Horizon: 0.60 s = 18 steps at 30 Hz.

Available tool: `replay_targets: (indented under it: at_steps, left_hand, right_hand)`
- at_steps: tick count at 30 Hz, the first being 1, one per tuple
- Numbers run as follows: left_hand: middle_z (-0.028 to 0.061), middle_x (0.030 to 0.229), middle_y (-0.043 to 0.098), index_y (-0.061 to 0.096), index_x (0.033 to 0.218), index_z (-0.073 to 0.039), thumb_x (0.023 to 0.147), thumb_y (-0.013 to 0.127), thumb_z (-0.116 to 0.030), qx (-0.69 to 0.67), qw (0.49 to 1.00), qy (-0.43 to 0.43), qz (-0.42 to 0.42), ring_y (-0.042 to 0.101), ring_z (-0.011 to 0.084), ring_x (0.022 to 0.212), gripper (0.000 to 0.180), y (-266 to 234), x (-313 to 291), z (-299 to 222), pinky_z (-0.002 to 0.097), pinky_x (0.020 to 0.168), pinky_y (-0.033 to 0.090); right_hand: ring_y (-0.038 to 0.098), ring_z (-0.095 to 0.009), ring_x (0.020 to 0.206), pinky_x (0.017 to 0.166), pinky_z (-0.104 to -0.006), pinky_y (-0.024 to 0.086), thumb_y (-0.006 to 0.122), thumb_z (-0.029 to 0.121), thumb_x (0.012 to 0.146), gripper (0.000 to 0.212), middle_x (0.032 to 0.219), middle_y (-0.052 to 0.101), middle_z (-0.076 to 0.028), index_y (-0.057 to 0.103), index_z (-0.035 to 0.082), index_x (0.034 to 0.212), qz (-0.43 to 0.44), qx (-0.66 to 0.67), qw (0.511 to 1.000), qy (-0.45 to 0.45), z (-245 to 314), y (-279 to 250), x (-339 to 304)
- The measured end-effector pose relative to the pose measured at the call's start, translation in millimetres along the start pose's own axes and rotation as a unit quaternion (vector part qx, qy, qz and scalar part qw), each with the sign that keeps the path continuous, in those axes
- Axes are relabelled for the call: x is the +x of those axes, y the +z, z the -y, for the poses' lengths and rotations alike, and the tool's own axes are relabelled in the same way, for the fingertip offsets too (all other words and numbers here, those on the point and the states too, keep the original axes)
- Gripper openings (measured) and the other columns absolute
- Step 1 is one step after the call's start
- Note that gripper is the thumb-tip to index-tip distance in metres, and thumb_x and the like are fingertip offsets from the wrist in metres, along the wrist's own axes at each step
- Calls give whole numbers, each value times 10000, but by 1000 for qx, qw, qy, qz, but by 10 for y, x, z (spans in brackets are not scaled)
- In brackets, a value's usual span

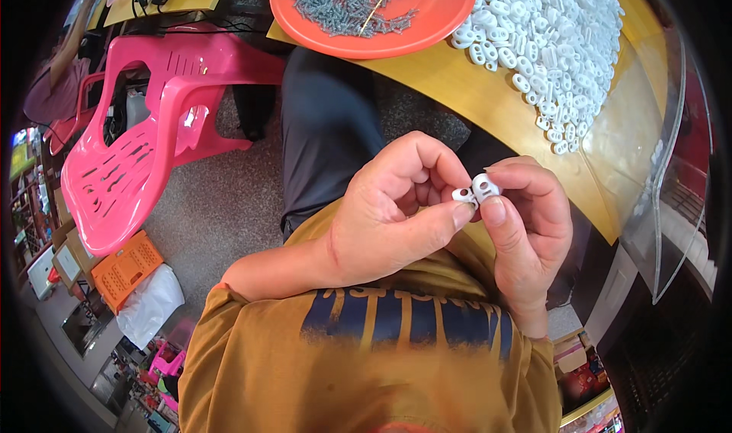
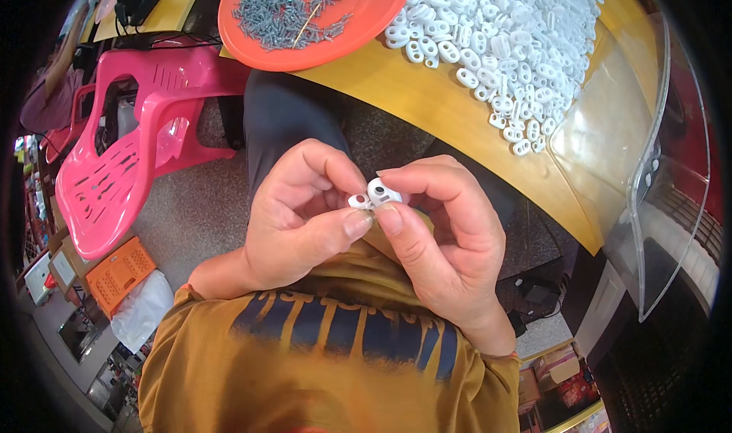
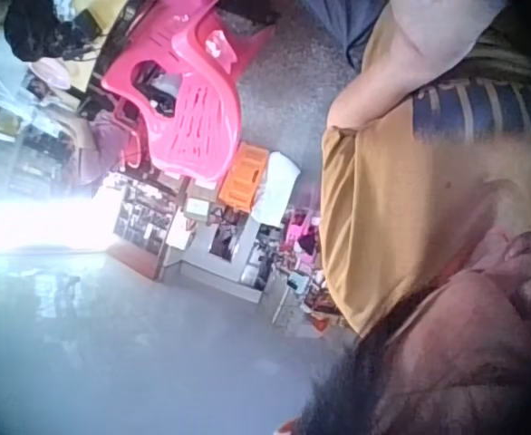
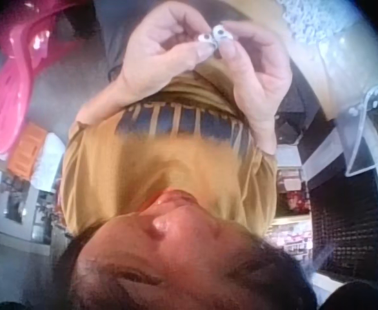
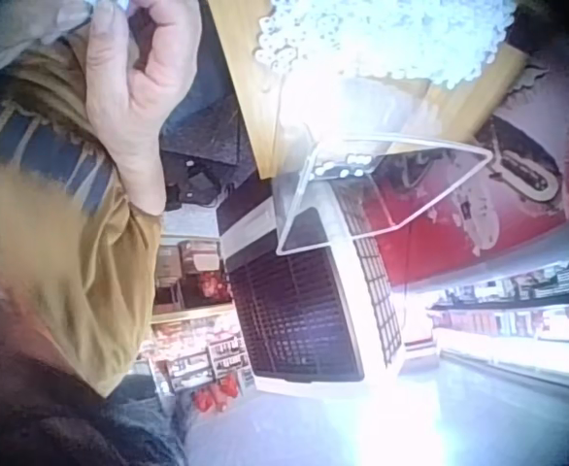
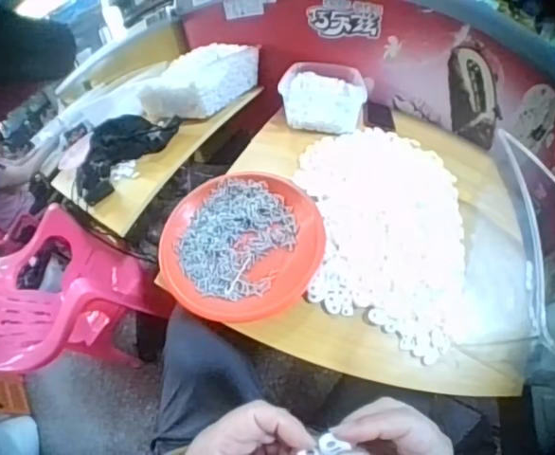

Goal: Manual assembly of small plastic components by inserting springs and pins.

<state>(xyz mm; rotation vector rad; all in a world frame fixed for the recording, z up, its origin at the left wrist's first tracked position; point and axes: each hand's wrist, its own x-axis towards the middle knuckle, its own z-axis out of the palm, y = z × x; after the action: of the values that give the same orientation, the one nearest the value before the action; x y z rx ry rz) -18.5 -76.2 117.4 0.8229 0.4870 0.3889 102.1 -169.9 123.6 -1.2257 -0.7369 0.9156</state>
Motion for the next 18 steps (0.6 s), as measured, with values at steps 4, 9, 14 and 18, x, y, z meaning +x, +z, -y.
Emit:
replay_targets:
  at_steps: [4, 9, 14, 18]
  left_hand:
    - [45, 848, 539, 427, 955, -36, 801, 565, 27, -11, 1000, -20, -2, 490, 40, 652, 217, 3, -2, -30, 166, 517, 388]
    - [54, 830, 542, 407, 967, -28, 787, 584, 30, 38, 999, 21, -1, 500, 52, 615, 259, 32, -9, -28, 173, 504, 409]
    - [58, 825, 539, 402, 961, -25, 785, 586, 29, 40, 999, 22, 1, 498, 52, 614, 260, 33, 7, -26, 172, 504, 408]
    - [7, 848, 520, 441, 953, -29, 796, 585, 8, 21, 1000, 16, 17, 487, 24, 735, 216, 17, -13, -21, 164, 623, 417]
  right_hand:
    - [492, -105, 793, 705, -212, 398, 552, -31, 816, 200, 909, 511, -79, 524, -39, 1013, -4, 3, 1000, -6, -35, -13, 10]
    - [494, -104, 795, 704, -214, 396, 549, -31, 817, 188, 893, 515, -78, 532, -41, 1005, 2, -2, 1000, -7, -1, -40, 18]
    - [495, -105, 796, 704, -214, 396, 547, -32, 818, 187, 894, 518, -77, 535, -42, 1004, 1, 14, 1000, -2, -6, -37, 21]
    - [497, -105, 791, 704, -212, 397, 547, -31, 819, 184, 897, 519, -78, 537, -40, 1002, -2, 22, 1000, 1, -1, -38, 6]
